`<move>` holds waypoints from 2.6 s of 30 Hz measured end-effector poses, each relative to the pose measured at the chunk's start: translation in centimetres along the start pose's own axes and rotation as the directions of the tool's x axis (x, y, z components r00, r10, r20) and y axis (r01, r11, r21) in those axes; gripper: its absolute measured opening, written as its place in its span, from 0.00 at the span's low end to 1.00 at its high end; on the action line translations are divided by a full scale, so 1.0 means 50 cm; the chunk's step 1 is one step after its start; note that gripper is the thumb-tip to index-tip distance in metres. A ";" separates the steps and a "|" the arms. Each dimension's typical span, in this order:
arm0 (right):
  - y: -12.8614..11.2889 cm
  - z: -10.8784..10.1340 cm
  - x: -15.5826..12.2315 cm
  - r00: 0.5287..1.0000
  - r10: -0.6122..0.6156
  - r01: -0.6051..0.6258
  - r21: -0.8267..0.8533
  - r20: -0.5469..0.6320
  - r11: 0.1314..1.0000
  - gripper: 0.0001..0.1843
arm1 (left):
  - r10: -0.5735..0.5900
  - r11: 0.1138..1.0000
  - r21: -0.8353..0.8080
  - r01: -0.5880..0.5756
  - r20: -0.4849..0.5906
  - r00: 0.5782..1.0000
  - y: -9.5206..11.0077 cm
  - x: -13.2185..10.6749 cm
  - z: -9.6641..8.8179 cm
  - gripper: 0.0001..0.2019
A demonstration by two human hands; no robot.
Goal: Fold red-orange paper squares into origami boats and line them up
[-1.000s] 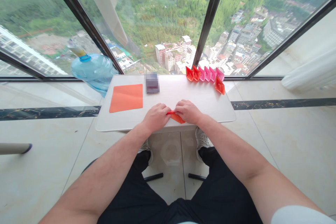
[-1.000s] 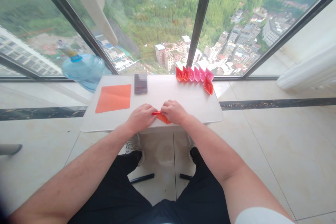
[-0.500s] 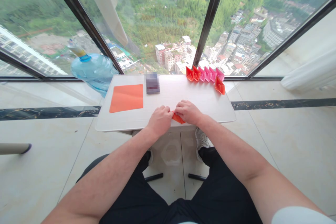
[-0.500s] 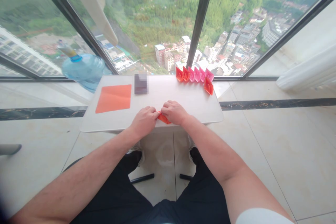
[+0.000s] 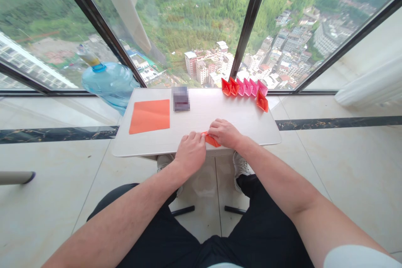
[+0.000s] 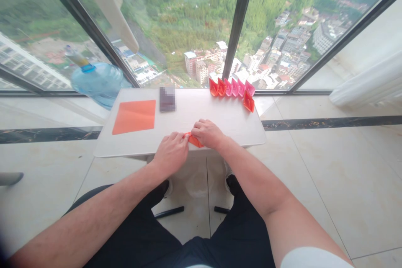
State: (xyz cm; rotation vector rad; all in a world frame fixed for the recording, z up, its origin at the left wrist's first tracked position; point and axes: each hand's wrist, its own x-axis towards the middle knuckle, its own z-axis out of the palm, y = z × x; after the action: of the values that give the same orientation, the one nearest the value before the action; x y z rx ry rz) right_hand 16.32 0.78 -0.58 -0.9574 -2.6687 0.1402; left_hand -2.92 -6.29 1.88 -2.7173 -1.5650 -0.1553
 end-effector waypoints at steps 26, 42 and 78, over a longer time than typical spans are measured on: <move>0.021 -0.041 -0.015 0.943 0.325 -0.332 0.200 0.069 0.922 0.14 | -0.100 0.975 -0.208 0.081 -0.080 0.992 0.014 0.058 0.033 0.13; 0.045 -0.038 -0.007 0.886 0.440 -0.463 0.270 0.145 0.844 0.05 | -0.019 0.976 -0.217 0.017 -0.009 1.000 -0.004 0.078 0.020 0.12; 0.049 -0.040 -0.050 0.993 0.032 -0.008 -0.205 0.114 0.979 0.11 | 0.076 0.992 -0.098 -0.077 -0.019 0.997 -0.012 0.105 0.039 0.11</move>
State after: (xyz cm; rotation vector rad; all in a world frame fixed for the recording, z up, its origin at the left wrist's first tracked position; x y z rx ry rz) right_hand 20.27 1.04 0.24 -1.0682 -2.8236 -0.0782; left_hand -0.66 -1.36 0.39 -2.8379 -1.4850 -0.2595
